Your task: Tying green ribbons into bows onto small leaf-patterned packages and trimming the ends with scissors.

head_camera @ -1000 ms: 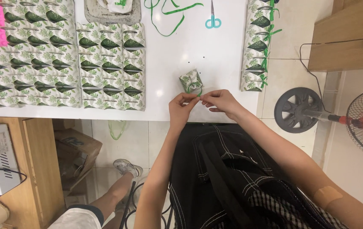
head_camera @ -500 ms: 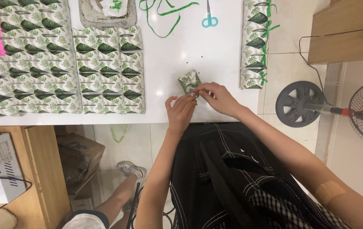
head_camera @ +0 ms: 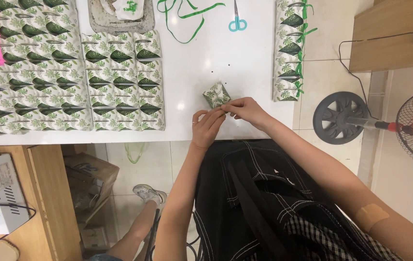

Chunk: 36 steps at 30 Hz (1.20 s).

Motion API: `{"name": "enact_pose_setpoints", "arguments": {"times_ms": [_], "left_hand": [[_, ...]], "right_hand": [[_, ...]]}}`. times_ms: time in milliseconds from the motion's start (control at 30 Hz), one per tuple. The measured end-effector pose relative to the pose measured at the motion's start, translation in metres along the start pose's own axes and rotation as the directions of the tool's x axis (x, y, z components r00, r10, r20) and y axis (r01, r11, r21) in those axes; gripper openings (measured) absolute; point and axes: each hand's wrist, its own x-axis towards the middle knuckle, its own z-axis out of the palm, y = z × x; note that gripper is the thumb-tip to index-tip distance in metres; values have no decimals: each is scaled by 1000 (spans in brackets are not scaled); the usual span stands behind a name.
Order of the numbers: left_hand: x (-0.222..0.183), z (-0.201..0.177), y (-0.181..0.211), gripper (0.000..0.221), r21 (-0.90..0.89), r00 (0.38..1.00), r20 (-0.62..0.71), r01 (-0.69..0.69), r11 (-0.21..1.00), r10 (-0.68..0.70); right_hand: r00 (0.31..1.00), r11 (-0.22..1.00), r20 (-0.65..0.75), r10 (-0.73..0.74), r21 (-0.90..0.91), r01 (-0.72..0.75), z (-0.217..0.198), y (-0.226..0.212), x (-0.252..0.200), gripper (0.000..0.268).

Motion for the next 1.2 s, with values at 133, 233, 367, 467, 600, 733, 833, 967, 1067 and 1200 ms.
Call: {"name": "enact_pose_setpoints", "arguments": {"times_ms": [133,233,367,467,600,733,833,967,1067,1200], "left_hand": [[-4,0,2,6,10,1000,23,-16,1000,16],[-10,1,4,11,-30,999,31,31,999,-30],[-16,-8,14,17,-117,978,17,209,971,-209],[-24,-9,18,17,-244,880,23,466,851,-475],[-36,-3,15,11,-446,584,79,746,495,-808],[-53,12,1,12,-601,322,214,788,136,-922],[-57,23,-6,15,-684,263,272,729,6,-926],[-63,32,-12,17,-727,250,297,685,-49,-922],[-66,33,-14,17,-736,234,306,673,-74,-923],[-69,30,-15,20,-713,133,348,680,-170,-928]], "right_hand": [[1000,990,-1,8,142,-8,-1,6,-2,30],[999,975,-37,6,223,3,-2,4,-8,25],[988,981,-151,5,194,25,-12,25,2,22],[969,967,-248,-15,243,77,-22,28,8,21],[958,959,-286,28,277,55,-34,20,8,19],[954,966,-298,32,256,47,-40,21,14,19],[951,967,-308,22,247,57,-41,22,20,18],[949,973,-316,22,223,51,-45,22,25,19],[948,971,-318,21,230,56,-48,26,27,19],[944,976,-329,5,205,67,-49,23,25,19]]}}
